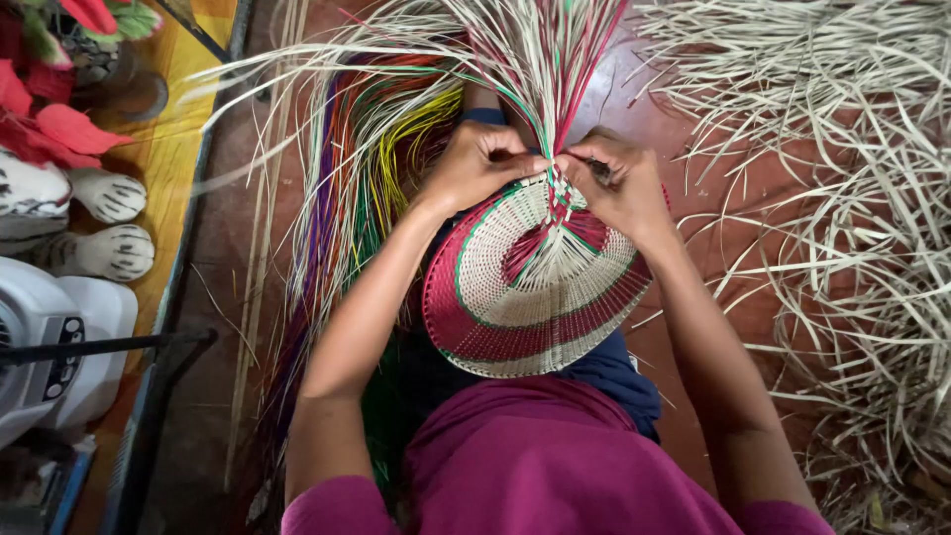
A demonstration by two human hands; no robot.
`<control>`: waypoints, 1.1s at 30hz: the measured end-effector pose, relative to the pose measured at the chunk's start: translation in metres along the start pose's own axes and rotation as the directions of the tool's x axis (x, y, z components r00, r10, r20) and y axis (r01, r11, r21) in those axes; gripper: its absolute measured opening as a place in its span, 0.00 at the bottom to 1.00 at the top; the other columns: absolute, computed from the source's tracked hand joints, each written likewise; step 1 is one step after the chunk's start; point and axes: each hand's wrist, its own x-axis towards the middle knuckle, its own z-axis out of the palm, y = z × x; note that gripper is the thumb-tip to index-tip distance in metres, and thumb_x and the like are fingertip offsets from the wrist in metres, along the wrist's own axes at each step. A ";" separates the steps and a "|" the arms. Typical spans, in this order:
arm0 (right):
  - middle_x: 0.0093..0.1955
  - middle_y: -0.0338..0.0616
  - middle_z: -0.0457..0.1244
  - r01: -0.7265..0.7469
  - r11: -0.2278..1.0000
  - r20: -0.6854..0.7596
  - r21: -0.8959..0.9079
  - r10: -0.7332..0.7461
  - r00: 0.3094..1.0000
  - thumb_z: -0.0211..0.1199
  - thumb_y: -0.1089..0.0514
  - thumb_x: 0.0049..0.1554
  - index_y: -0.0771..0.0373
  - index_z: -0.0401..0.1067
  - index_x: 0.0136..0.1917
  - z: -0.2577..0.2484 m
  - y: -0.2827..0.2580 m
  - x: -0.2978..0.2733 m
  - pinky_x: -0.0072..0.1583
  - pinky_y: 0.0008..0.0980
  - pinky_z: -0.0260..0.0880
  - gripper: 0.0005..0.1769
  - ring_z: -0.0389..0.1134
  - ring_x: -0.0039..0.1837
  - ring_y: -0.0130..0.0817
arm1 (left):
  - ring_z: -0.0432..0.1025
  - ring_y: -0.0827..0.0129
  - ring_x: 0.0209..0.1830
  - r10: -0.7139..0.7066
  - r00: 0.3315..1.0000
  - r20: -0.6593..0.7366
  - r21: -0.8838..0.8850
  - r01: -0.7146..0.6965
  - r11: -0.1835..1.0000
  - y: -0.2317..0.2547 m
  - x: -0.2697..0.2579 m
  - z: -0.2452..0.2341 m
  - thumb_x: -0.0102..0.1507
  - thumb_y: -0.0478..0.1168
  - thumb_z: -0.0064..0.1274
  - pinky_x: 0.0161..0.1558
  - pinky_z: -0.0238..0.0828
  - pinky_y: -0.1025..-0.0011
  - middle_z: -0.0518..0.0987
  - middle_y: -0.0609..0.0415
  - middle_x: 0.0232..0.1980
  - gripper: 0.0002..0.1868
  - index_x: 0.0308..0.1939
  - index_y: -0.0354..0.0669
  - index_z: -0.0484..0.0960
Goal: Weaving dried plant fibers into a circular pattern to create a craft item
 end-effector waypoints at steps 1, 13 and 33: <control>0.30 0.50 0.59 0.005 1.000 0.002 -0.002 -0.005 1.000 0.62 0.70 0.50 0.69 0.70 0.38 0.000 -0.002 0.001 0.39 0.29 0.59 0.02 0.61 0.34 0.36 | 0.58 0.80 0.17 0.005 1.000 -0.003 0.001 -0.005 1.000 0.000 0.002 -0.001 0.50 0.37 0.61 0.20 0.51 0.82 0.70 0.59 0.16 0.07 0.21 0.42 0.79; 0.38 0.47 0.60 -0.057 0.994 -0.138 0.089 0.069 0.988 0.58 0.72 0.57 0.70 0.66 0.43 -0.042 -0.010 -0.005 0.38 0.21 0.65 0.02 0.60 0.35 0.29 | 0.73 0.80 0.33 0.065 0.983 0.169 -0.076 -0.052 0.996 0.020 0.031 0.035 0.54 0.42 0.55 0.35 0.69 0.84 0.79 0.54 0.36 0.11 0.38 0.42 0.79; 0.25 0.42 0.55 -0.138 0.988 -0.467 0.067 0.153 0.871 0.52 0.58 0.63 0.63 0.58 0.32 -0.095 0.019 0.001 0.28 0.24 0.54 0.17 0.55 0.25 0.26 | 0.66 0.78 0.29 0.031 0.946 0.324 -0.507 0.145 0.850 0.034 0.073 0.098 0.57 0.46 0.44 0.37 0.57 0.83 0.74 0.61 0.28 0.11 0.27 0.44 0.74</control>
